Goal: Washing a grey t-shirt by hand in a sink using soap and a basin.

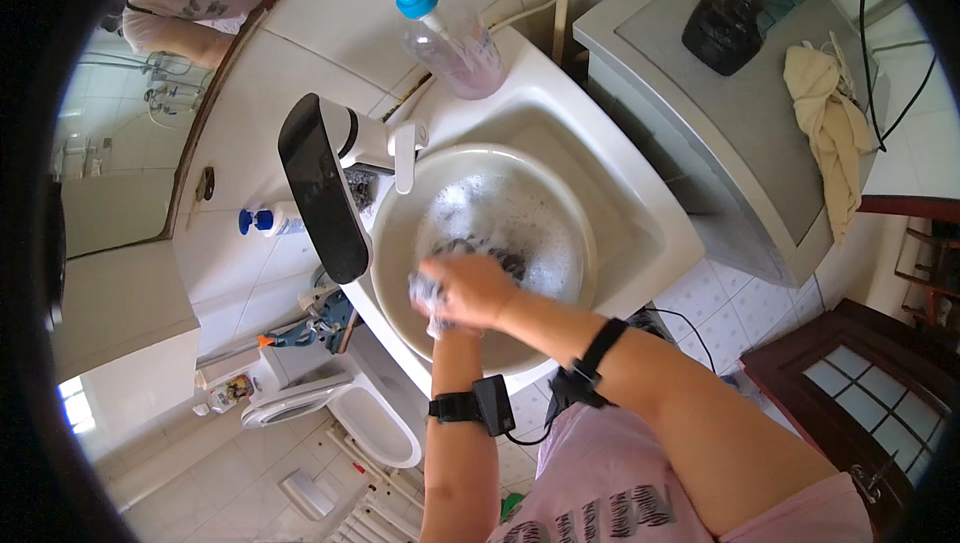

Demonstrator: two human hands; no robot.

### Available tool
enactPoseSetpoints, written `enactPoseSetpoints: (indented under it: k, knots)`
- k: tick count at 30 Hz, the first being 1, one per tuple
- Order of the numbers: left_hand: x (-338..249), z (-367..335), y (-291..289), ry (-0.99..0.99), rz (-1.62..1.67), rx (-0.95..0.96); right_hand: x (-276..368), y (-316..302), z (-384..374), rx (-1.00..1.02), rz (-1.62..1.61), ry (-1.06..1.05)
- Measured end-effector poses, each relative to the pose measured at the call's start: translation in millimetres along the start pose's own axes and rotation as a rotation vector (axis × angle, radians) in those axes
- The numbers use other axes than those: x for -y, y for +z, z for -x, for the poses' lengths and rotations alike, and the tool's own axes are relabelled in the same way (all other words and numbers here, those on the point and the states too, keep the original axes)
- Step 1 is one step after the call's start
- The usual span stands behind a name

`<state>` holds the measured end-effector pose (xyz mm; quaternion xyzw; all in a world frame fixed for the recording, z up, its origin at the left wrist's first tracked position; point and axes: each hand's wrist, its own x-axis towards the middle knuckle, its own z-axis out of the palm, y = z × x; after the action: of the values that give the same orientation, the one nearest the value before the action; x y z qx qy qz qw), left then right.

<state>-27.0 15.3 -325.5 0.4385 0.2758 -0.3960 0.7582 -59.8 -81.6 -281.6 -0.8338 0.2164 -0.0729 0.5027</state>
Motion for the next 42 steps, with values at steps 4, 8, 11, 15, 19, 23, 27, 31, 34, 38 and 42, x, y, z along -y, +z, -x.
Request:
enactPoseSetpoints:
  k: [4, 8, 11, 15, 19, 23, 27, 31, 34, 38, 42]
  knots:
    - [0.7, 12.3, 18.0, -0.011, -0.015, -0.029, -33.7, -2.1, -12.5, -0.162, -0.101, 0.143]
    - [-22.6, -3.3, -49.1, 0.016, 0.177, 0.539, 47.1, -4.8, 34.8, -0.095, -0.165, -0.280]
    - [-0.5, -11.9, -51.4, 0.115, 0.343, 0.546, 31.4, 9.5, 30.1, -0.084, -0.179, -0.096]
    - [4.3, 18.7, 33.6, -0.073, 0.030, 0.005, -24.7, 2.8, -6.1, -0.121, 0.010, 0.116]
    - [-15.4, 1.7, -4.7, -0.093, 0.057, 0.138, 5.6, 8.3, 18.9, -0.233, -0.100, 0.002]
    - [-8.0, 15.7, -18.0, -0.019, 0.168, 0.447, 40.9, 13.4, 40.9, -0.094, -0.115, -0.160]
    - [1.7, 15.6, 6.7, -0.157, -0.087, -0.082, -22.0, 2.9, -12.4, -0.021, 0.039, 0.172]
    - [-37.1, 12.3, 12.2, 0.039, -0.367, -0.042, -63.2, -20.9, -33.4, -0.121, 0.078, 0.317]
    - [-32.3, 1.6, 0.3, 0.294, -0.552, -0.129, -61.0, -0.2, -9.7, -0.303, 0.378, 0.318]
    - [-30.9, -37.2, -62.0, 0.448, -1.703, -0.057, -57.2, 1.4, -3.6, 0.357, 0.529, 0.205]
    - [-32.7, -17.5, -18.5, 0.054, -0.546, -0.012, -90.4, -1.2, -15.5, 0.013, 0.214, 0.251]
